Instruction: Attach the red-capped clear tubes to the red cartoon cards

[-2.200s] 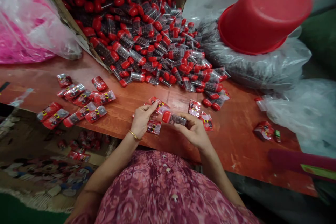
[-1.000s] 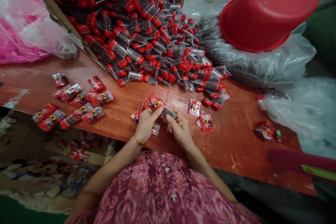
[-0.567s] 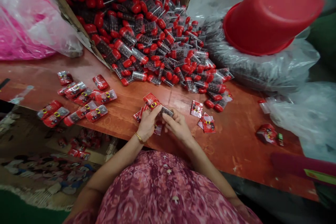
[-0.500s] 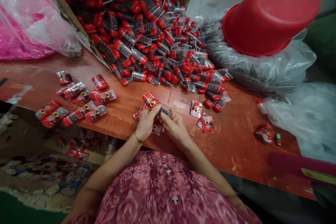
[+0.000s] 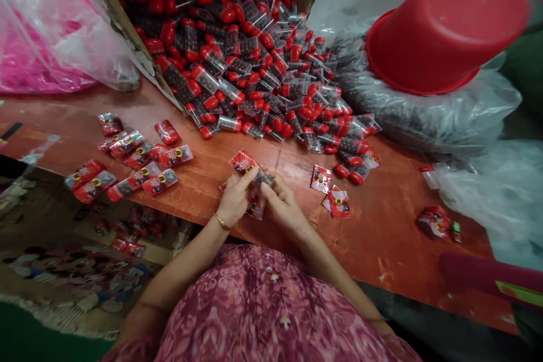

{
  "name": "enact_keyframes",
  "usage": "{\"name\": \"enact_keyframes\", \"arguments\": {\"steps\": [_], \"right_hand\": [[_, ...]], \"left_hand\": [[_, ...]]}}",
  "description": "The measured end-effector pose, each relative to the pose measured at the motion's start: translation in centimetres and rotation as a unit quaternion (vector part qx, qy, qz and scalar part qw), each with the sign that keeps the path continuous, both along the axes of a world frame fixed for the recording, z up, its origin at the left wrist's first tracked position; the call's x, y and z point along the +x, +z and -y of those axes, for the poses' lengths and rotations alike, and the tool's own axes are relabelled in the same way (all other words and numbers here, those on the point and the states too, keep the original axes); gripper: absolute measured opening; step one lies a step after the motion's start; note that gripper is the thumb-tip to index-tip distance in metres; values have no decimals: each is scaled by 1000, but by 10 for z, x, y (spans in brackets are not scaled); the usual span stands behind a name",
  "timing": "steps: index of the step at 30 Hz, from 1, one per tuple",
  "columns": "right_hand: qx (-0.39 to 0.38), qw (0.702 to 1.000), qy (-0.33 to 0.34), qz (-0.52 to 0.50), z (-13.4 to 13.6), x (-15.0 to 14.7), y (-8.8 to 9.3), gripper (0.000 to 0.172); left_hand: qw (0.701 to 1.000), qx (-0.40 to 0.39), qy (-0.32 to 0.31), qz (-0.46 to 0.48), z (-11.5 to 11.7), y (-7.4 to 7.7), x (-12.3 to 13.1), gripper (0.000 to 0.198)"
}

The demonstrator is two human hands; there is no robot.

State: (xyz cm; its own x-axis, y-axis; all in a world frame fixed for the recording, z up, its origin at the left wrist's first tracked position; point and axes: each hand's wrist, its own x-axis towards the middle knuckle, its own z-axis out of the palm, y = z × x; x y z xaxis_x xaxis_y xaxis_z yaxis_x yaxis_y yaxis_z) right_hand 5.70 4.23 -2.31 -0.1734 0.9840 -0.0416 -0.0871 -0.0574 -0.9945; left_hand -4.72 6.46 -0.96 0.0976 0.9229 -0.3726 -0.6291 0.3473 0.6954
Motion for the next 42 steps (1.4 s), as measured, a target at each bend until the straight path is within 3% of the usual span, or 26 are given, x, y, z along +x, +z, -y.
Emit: {"name": "enact_keyframes", "arguments": {"steps": [2,7,9,12,15,17,19,21,23,26,28,30,32,34,37,42], "right_hand": [[-21,999,28,-27,-2,3,2,37],[-59,998,-14,-20,-9,-3,1,38],[-51,998,-21,26,-13,-6,-2,39],[40,985,-28,164,-23,-5,-4,35],[159,918,-37,360,-46,-4,1,29],[223,857,-34,464,-67,-7,3,28],[263,805,-15,532,-90,-12,3,33],[273,765,-5,583,-110,-18,-2,40],[275,737,-1,617,-120,-18,-9,40],[284,724,3,628,-116,-4,-21,38],[289,728,-5,622,-103,12,-27,37],[289,732,-23,617,-86,30,-30,36],[285,738,-45,610,-68,44,-31,34],[281,750,-62,596,-53,53,-31,32],[280,771,-93,565,-35,55,-28,27],[293,802,-136,502,-19,41,-21,20]], "left_hand": [[1000,-15,-7,-3,-1,4,-3,32],[998,-22,-52,23,7,-1,1,33],[998,-37,-37,22,7,-4,-4,27],[996,-83,18,24,0,-4,-28,14],[979,-135,147,35,-13,-1,-65,25],[956,-120,266,37,-20,2,-87,35],[940,-85,327,45,-24,5,-99,44],[944,-69,320,50,-22,6,-99,50],[962,-78,263,17,-16,4,-89,45],[974,-34,142,-171,-3,-2,-65,31],[928,71,61,-359,2,-8,-52,26],[836,175,-14,-519,2,-15,-44,24],[748,226,-71,-620,-2,-21,-41,22],[696,234,-103,-671,-8,-25,-41,17],[669,238,-121,-694,-12,-30,-42,15],[666,267,-95,-690,-12,-32,-41,17]]}}
